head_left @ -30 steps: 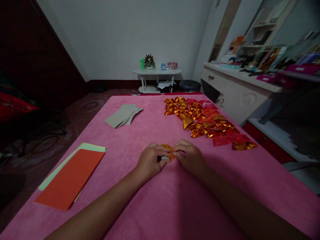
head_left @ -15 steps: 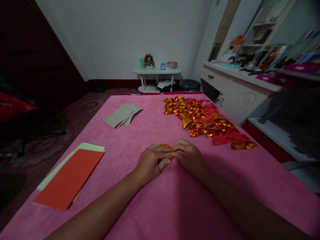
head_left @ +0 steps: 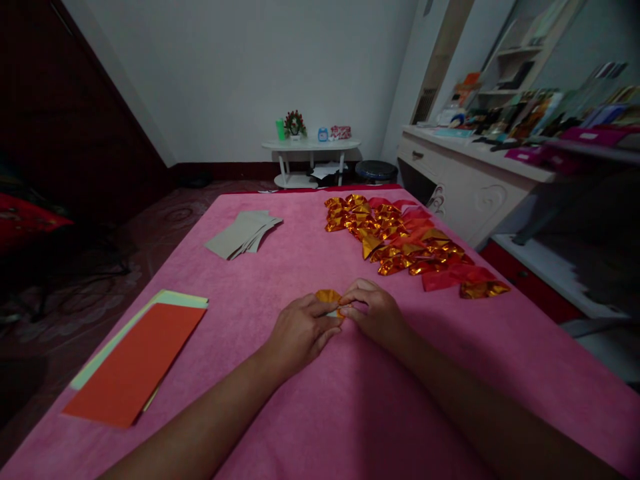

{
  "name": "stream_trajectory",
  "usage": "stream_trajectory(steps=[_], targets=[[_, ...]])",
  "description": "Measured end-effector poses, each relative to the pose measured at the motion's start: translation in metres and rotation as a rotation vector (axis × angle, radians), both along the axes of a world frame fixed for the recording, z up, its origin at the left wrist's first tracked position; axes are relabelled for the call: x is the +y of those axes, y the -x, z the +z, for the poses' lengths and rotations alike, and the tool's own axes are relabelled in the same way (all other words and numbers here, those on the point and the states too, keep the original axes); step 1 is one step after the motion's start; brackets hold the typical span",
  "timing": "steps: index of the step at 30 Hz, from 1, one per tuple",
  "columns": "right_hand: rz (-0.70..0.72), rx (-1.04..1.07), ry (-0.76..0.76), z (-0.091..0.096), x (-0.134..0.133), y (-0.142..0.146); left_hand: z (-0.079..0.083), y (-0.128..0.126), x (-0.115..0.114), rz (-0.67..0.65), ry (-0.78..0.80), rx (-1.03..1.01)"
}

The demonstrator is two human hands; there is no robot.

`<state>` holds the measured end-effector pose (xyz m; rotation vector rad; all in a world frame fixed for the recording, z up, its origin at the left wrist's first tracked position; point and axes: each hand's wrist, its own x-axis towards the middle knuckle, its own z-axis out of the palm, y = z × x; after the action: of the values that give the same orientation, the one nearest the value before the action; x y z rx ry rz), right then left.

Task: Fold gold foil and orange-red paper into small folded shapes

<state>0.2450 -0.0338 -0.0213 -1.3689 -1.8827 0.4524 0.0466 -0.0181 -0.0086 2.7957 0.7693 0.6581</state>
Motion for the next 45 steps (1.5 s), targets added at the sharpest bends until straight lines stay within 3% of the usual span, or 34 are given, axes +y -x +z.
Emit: stream_trajectory(steps=[22, 25, 31, 33, 37, 45], targets=[[0.061, 0.035, -0.048, -0.002, 0.000, -0.004, -0.001, -0.006, -0.002, 0.053, 0.009, -0.004], [0.066, -0.053, -0.079, 0.001, -0.002, -0.003, -0.001, -0.003, 0.001, 0.014, 0.073, -0.078], [0.088, -0.317, -0.100, 0.012, -0.013, 0.000, 0.003, 0.010, 0.009, -0.037, 0.405, -0.374], [0.083, -0.360, -0.101, 0.014, -0.016, 0.001, 0.005, 0.015, 0.012, -0.029, 0.446, -0.479], [0.069, -0.378, -0.096, 0.016, -0.020, 0.002, 0.006, 0.028, 0.016, 0.025, 0.393, -0.475], [0.062, -0.352, -0.071, 0.018, -0.020, 0.003, -0.002, 0.045, 0.028, -0.023, 0.080, -0.136]])
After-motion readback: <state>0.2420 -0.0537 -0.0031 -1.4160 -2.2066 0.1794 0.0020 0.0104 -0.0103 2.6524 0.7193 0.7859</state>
